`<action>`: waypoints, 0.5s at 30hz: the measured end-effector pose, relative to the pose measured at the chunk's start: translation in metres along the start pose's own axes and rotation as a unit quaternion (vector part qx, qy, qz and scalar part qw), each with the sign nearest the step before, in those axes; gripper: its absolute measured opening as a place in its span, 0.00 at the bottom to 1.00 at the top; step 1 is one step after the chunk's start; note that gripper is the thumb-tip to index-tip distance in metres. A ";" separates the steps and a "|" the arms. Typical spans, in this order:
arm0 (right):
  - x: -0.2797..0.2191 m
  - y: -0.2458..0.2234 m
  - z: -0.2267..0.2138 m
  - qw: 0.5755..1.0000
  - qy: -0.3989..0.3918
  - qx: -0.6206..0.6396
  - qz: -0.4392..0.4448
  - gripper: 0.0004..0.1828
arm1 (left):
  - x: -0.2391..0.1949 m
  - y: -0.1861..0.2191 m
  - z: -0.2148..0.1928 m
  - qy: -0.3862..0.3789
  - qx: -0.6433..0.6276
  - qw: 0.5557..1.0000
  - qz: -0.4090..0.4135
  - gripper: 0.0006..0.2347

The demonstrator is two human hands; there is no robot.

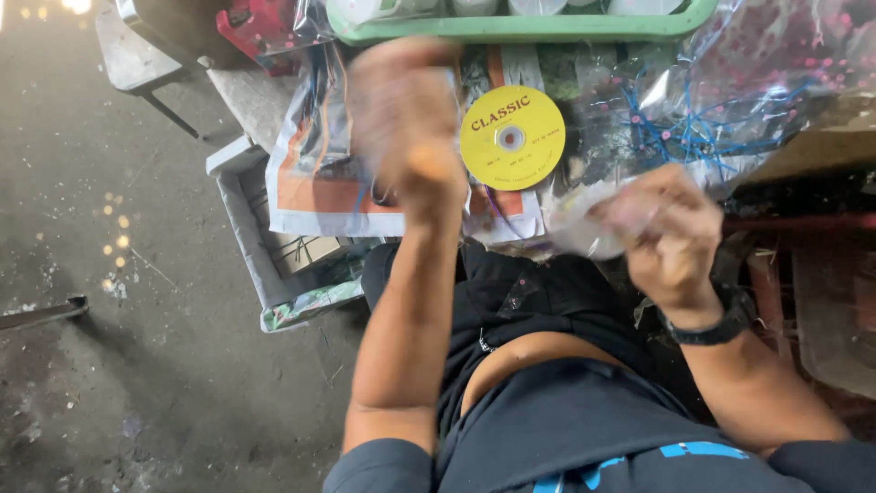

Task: Cutting blue ribbon from a spool and tying it around small white containers or candles.

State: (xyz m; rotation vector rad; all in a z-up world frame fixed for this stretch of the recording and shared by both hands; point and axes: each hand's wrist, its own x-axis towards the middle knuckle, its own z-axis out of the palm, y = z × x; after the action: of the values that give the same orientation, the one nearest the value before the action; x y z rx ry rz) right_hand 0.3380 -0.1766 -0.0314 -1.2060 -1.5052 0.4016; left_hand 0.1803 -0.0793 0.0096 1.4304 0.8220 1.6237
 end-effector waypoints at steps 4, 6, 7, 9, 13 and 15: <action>-0.002 -0.024 0.004 0.985 -0.071 -0.043 -0.153 0.13 | -0.002 -0.011 0.011 -0.448 0.459 0.732 -0.231 0.18; -0.008 -0.013 0.001 0.985 -0.064 -0.063 -0.144 0.13 | 0.003 -0.002 0.009 -0.434 0.433 0.763 -0.205 0.14; -0.014 -0.009 0.000 0.986 -0.065 -0.080 -0.134 0.14 | 0.002 0.002 0.007 -0.415 0.405 0.793 -0.187 0.12; -0.018 -0.002 -0.007 0.987 -0.055 -0.086 -0.128 0.13 | 0.000 0.008 0.008 -0.430 0.405 0.785 -0.185 0.12; 0.021 -0.027 -0.010 0.972 -0.092 -0.136 -0.171 0.14 | 0.001 0.015 0.010 -0.455 0.434 0.770 -0.110 0.07; 0.026 -0.018 -0.006 0.968 -0.123 -0.147 -0.161 0.10 | -0.002 0.018 0.014 -0.472 0.424 0.769 -0.071 0.07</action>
State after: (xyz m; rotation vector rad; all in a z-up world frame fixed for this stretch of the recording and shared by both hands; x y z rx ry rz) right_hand 0.3379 -0.1646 -0.0014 -1.1371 -1.9939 0.1121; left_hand 0.1914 -0.0895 0.0262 2.3904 1.0063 0.1633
